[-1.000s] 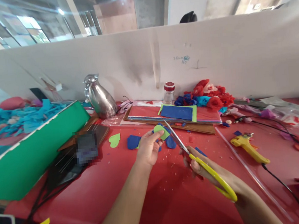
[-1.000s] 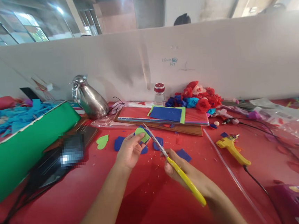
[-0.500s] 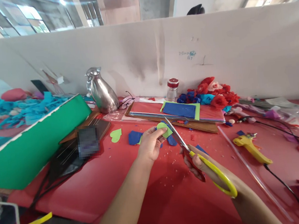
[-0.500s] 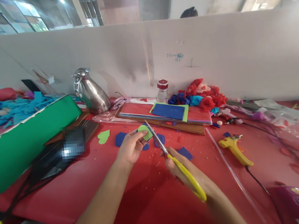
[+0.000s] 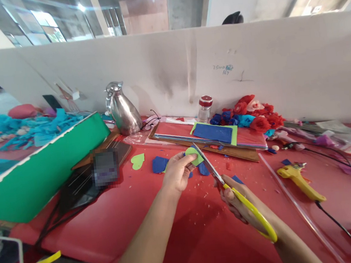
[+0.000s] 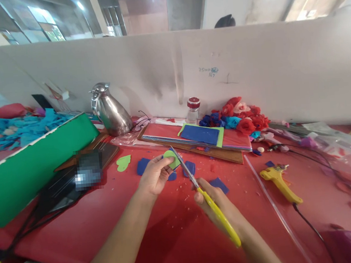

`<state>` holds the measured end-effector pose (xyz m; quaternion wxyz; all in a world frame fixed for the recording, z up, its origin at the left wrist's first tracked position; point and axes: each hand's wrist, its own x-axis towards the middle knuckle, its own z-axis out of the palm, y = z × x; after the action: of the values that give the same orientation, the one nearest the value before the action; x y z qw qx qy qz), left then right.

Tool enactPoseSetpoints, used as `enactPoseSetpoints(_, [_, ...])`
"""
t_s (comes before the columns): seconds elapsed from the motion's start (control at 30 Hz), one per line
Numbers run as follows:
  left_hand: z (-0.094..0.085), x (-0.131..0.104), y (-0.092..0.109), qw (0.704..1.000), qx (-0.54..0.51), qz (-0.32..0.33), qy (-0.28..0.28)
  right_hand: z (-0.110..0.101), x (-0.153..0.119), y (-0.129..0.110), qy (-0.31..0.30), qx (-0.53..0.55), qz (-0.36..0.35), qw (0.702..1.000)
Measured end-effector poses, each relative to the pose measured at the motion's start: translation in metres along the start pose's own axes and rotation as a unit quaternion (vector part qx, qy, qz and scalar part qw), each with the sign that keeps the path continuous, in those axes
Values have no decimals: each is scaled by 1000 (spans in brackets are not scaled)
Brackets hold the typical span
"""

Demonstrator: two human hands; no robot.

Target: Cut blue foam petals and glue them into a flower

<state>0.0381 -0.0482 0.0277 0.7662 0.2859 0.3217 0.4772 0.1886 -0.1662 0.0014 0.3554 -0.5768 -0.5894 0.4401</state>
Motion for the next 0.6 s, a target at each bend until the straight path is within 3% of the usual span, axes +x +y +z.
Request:
enactPoseSetpoints(0.3, [-5, 4, -1, 1000, 7, -9, -4, 2, 5, 6, 15, -19, 34, 999])
enactPoseSetpoints(0.6, [-3, 3, 1, 1000, 15, -16, -7, 7, 2, -6, 38, -2, 43, 998])
